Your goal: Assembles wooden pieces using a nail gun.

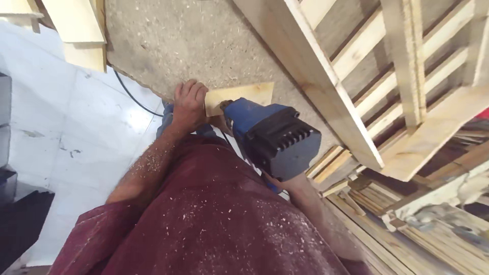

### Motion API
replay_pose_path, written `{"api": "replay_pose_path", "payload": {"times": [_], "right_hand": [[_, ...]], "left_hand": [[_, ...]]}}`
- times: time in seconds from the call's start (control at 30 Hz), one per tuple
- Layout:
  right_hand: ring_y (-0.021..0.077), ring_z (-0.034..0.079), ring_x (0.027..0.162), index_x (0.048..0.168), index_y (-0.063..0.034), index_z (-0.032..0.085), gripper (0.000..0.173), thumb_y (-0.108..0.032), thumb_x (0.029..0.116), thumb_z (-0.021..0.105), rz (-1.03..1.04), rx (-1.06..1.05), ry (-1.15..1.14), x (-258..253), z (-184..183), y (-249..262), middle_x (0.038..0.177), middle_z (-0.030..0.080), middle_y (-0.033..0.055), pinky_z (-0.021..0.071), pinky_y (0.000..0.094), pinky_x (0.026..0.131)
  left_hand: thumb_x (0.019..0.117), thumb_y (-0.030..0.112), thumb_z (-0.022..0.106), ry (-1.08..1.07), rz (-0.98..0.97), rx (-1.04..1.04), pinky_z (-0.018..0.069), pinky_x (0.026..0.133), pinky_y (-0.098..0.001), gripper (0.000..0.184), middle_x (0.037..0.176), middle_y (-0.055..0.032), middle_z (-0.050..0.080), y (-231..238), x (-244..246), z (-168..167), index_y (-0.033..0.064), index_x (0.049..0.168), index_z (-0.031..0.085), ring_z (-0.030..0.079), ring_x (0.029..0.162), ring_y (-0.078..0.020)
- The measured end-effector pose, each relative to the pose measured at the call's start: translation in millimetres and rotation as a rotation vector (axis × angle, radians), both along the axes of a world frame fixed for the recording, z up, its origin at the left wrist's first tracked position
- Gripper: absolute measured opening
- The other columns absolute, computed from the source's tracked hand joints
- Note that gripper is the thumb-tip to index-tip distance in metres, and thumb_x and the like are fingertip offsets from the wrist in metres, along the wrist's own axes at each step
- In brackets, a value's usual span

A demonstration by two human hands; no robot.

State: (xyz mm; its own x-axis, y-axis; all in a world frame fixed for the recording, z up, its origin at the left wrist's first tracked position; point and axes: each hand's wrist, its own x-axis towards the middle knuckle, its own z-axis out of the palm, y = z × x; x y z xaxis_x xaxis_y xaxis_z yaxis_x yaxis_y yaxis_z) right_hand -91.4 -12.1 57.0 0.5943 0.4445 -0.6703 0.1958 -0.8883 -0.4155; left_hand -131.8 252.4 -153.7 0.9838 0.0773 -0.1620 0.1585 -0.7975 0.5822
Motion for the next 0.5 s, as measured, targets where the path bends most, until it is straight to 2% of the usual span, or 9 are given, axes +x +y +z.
{"api": "replay_pose_path", "payload": {"times": [0.07,0.17,0.2,0.23,0.27,0.3,0.33,0.4,0.5], "right_hand": [[0.0085,0.068,0.103,0.117,-0.0013,0.070,0.049,-0.043,0.0907,0.072,-0.122,0.088,-0.064,-2,12,-12,0.107,0.073,0.0085,0.0550,0.0330,0.096],[0.0074,0.069,0.094,0.119,-0.0042,0.069,0.050,-0.045,0.0909,0.073,-0.404,0.063,-0.043,-19,-1,-87,0.105,0.073,0.0044,0.0581,0.0357,0.091],[0.0061,0.069,0.089,0.119,-0.0053,0.069,0.048,-0.046,0.0925,0.073,-0.494,0.093,-0.074,-22,-2,-100,0.101,0.073,0.0019,0.0599,0.0337,0.087],[0.0064,0.069,0.086,0.119,-0.0044,0.068,0.047,-0.044,0.0934,0.072,-0.567,0.108,-0.140,-23,-3,-103,0.100,0.072,0.0019,0.0609,0.0331,0.084],[0.0093,0.069,0.087,0.121,-0.0018,0.066,0.048,-0.041,0.0932,0.072,-0.614,0.072,-0.235,-21,-6,-102,0.100,0.072,0.0054,0.0606,0.0353,0.084],[0.0163,0.071,0.094,0.124,0.0013,0.065,0.053,-0.039,0.0908,0.075,-0.636,0.010,-0.346,-17,-11,-99,0.106,0.072,0.0125,0.0595,0.0411,0.090],[0.0238,0.069,0.111,0.132,0.0048,0.059,0.062,-0.035,0.0887,0.077,-0.638,-0.036,-0.416,-10,-19,-95,0.120,0.069,0.0200,0.0535,0.0462,0.102],[0.0335,0.065,0.120,0.135,0.0046,0.056,0.065,-0.031,0.0855,0.077,-0.599,-0.115,-0.519,7,-52,-91,0.128,0.066,0.0251,0.0505,0.0528,0.105],[0.0487,0.051,0.134,0.152,0.0013,0.041,0.079,-0.026,0.0864,0.075,-0.514,-0.172,-0.505,14,-109,-90,0.150,0.045,0.0326,0.0451,0.0626,0.108]], "left_hand": [[0.0694,0.052,0.082,0.020,-0.018,-0.002,0.0392,0.110,-0.0629,0.076,0.133,-0.0149,0.066,10,2,7,0.0069,0.127,0.064,0.053,0.134,-0.0384],[0.0688,0.065,0.081,0.331,0.056,-0.140,0.0540,0.093,-0.0607,0.088,0.123,-0.0133,0.069,38,-4,42,0.0119,0.135,0.060,0.067,0.112,-0.0319],[0.0702,0.061,0.084,0.432,0.122,-0.274,0.0572,0.087,-0.0605,0.083,0.116,-0.0120,0.070,50,-11,54,0.0150,0.135,0.060,0.070,0.103,-0.0299],[0.0766,0.051,0.085,0.501,0.188,-0.437,0.0589,0.083,-0.0576,0.073,0.111,-0.0118,0.072,63,-18,63,0.0161,0.136,0.060,0.071,0.096,-0.0280],[0.0861,0.042,0.079,0.533,0.236,-0.619,0.0601,0.082,-0.0515,0.061,0.109,-0.0107,0.072,75,-24,70,0.0156,0.138,0.060,0.071,0.091,-0.0247],[0.0960,0.034,0.067,0.531,0.270,-0.813,0.0614,0.080,-0.0434,0.050,0.109,-0.0090,0.074,83,-30,76,0.0139,0.141,0.059,0.072,0.089,-0.0204],[0.1029,0.031,0.053,0.518,0.314,-1.003,0.0618,0.076,-0.0381,0.043,0.108,-0.0093,0.074,85,-36,81,0.0106,0.141,0.058,0.072,0.085,-0.0188],[0.1062,0.046,0.034,0.517,0.380,-1.300,0.0632,0.076,-0.0393,0.052,0.107,-0.0119,0.075,84,-46,87,0.0079,0.136,0.054,0.074,0.086,-0.0220],[0.1035,0.062,0.031,0.493,0.409,-1.595,0.0635,0.075,-0.0411,0.064,0.105,-0.0134,0.074,76,-52,96,0.0124,0.136,0.053,0.074,0.087,-0.0262]]}}
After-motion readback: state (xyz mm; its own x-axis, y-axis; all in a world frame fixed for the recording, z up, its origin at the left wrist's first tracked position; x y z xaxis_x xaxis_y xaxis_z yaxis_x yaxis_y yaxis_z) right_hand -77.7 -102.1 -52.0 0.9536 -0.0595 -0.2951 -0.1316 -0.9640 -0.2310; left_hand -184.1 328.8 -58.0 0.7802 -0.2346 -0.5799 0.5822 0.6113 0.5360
